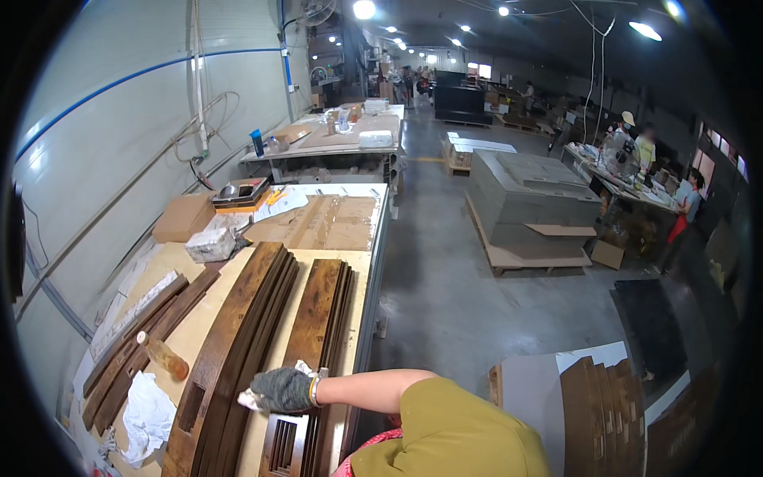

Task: Wiping and finishing wooden furniture components with a cloth and liquid.

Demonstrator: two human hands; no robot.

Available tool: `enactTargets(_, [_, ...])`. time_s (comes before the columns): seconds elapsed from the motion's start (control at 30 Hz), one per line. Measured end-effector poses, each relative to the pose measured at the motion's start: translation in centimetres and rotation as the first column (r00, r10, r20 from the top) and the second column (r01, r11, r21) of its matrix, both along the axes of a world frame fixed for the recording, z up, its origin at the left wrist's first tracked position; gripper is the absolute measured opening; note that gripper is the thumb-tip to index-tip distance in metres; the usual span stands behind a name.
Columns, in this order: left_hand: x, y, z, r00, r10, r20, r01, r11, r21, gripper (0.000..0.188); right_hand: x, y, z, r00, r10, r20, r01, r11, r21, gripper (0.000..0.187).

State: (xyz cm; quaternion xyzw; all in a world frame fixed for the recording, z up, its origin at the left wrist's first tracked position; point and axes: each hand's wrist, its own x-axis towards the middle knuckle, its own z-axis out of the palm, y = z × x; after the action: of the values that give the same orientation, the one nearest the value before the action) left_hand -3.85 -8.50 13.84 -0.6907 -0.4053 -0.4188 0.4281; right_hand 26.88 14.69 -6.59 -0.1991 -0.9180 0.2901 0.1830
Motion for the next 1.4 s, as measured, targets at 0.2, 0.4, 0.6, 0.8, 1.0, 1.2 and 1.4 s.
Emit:
enactTargets(0.2, [1.2, 7.3, -10.6, 0.776, 0.561, 0.289, -0.144, 0.604, -0.783, 0.079, 0.0, 0.2, 1.1, 0.978, 0.209, -0.006, -0.197, 0.934, 0.298, 0.041])
enactTargets(0.4, [-0.8, 4.3, -15.3, 0.787, 0.611, 0.084, -0.047, 0.196, -0.979, 0.071, 0.6, 11.7, 8.8, 0.892, -0.250, -0.377, 0.287, 0.957, 0.045, 0.030])
enactTargets(0.6, [3.9, 6.0, -14.8, 0.670, 0.740, -0.063, -0.237, 0.132, -0.963, 0.110, -12.2, 6.4, 10.0, 0.919, 0.362, -0.155, -0.067, 0.533, 0.843, 0.025])
enactTargets(0.8, [5.2, 8.1, -13.5, 0.650, 0.757, -0.075, -0.254, 0.123, -0.959, 0.098, -7.5, 27.7, 6.2, 0.926, -0.378, -0.021, 0.351, 0.835, 0.424, 0.026])
enactTargets(1.0, [4.3, 5.2, -14.3, 0.710, 0.673, -0.206, -0.386, 0.128, -0.914, 0.089, -10.7, 28.1, -1.4, 0.945, -0.092, -0.313, 0.159, 0.967, 0.197, 0.020])
enactTargets(1.2, [4.2, 6.7, -14.0, 0.737, 0.639, -0.221, -0.373, 0.112, -0.921, 0.090, -4.6, 35.5, 3.2, 0.883, -0.469, -0.008, 0.428, 0.799, 0.423, 0.026])
enactTargets(1.4, [4.5, 7.4, -12.6, 0.695, 0.671, -0.257, -0.352, 0.007, -0.936, 0.091, -8.8, 33.7, 2.9, 0.864, -0.502, -0.018, 0.431, 0.722, 0.541, 0.019])
